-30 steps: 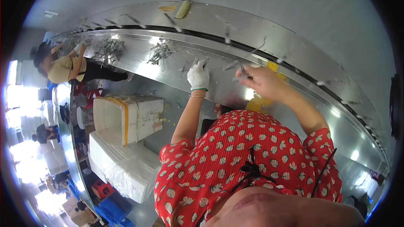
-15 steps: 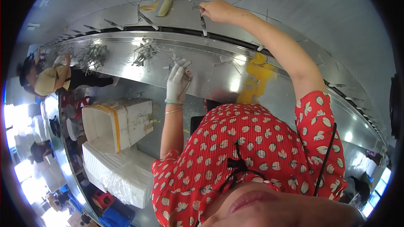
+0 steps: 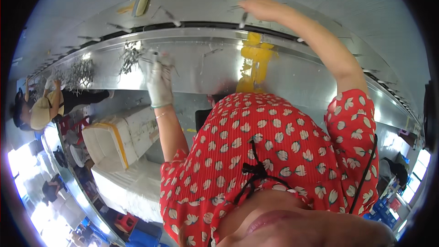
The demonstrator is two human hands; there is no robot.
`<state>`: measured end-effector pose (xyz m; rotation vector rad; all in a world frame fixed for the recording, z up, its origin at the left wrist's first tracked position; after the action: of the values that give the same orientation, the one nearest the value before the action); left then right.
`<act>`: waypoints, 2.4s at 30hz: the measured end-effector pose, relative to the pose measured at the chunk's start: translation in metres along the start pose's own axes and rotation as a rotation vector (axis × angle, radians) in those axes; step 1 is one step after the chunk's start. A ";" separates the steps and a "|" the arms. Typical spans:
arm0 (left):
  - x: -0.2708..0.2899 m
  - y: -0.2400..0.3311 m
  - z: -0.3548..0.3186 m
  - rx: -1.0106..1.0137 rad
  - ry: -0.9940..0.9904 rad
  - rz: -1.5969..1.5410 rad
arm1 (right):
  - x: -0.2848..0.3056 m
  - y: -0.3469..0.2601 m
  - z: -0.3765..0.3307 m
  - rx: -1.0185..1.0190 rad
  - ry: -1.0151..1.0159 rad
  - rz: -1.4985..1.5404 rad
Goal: The person picks up plastic pieces from the metal workbench and mounts them onto pegs along the overhead conveyor line by hand.
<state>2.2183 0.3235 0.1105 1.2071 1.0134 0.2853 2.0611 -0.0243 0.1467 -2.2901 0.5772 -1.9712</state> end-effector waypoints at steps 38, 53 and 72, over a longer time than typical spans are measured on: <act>0.076 -0.063 0.039 0.294 0.151 0.311 | -0.076 -0.121 -0.043 -0.053 -0.082 0.375; 0.002 -0.046 -0.027 0.412 0.121 0.202 | 0.115 -0.176 0.144 0.343 0.276 0.103; 0.041 -0.041 -0.060 0.359 0.301 -0.036 | 0.044 -0.058 0.091 0.152 0.185 -0.057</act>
<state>2.1821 0.3732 0.0551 1.4957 1.3887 0.2688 2.1673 -0.0025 0.1884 -2.0731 0.3625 -2.1867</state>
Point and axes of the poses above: each hand's wrist, its own z-axis towards the middle knuckle, its own x-axis out of the back of the hand, y = z × x, the point moved 3 cm from there along z, towards the middle knuckle, and after that the axes turned 2 degrees about -x, right-handed, at the moved point
